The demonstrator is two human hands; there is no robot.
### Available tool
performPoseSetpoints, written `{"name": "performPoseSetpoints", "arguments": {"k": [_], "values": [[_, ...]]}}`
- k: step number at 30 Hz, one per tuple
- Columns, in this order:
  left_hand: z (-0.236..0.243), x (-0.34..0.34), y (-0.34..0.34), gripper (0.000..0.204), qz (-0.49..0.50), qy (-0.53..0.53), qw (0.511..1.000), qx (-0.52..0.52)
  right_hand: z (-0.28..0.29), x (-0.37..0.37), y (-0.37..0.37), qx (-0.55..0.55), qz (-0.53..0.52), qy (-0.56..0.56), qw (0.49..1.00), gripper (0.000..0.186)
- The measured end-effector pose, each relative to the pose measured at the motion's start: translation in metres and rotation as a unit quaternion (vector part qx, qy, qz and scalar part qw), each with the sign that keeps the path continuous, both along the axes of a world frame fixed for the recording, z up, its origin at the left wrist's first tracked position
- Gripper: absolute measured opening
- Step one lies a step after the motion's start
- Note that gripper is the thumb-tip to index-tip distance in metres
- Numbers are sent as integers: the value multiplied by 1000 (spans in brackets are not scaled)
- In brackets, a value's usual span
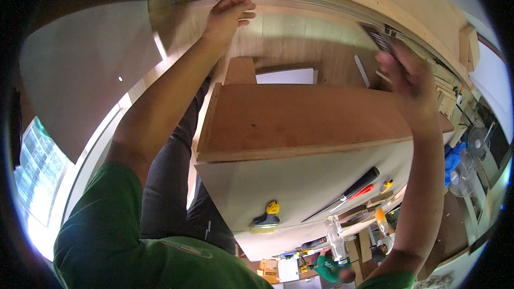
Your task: The person applies adhesive and edging tape to the edges of wooden furniture panels by hand.
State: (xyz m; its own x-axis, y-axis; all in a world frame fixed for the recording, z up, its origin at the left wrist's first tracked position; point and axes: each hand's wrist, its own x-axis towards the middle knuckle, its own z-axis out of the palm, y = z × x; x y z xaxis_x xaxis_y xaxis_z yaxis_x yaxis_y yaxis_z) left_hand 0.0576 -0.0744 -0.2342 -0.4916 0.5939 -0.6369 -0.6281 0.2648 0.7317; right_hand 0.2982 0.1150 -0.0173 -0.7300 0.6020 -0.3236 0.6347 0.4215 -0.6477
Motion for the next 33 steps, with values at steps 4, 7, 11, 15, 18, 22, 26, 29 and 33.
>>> {"name": "performPoseSetpoints", "arguments": {"k": [4,7,11,15,18,22,26,29,33], "values": [[-17,11,1,29,63,-61,996,-9,-62,-84,-6,131,235,-33,963,22],[-31,18,0,29,110,-53,992,8,-104,-109,-4,136,289,-57,946,19],[-35,16,4,28,138,-33,987,71,-135,-132,-6,183,337,-38,923,16],[-39,9,7,25,98,-23,992,81,-148,-145,-5,235,362,-48,901,15],[-45,8,7,25,96,-16,992,83,-154,-152,-6,275,372,-46,885,13],[-48,15,8,25,93,15,992,78,-157,-154,-4,302,382,-80,870,11],[-44,14,6,26,92,-1,992,84,-158,-158,-6,303,382,-72,870,9],[-45,14,5,26,95,8,991,98,-162,-160,-7,304,380,-56,872,9],[-38,14,5,25,91,21,993,74,-165,-160,-7,305,386,-47,870,10]]}}
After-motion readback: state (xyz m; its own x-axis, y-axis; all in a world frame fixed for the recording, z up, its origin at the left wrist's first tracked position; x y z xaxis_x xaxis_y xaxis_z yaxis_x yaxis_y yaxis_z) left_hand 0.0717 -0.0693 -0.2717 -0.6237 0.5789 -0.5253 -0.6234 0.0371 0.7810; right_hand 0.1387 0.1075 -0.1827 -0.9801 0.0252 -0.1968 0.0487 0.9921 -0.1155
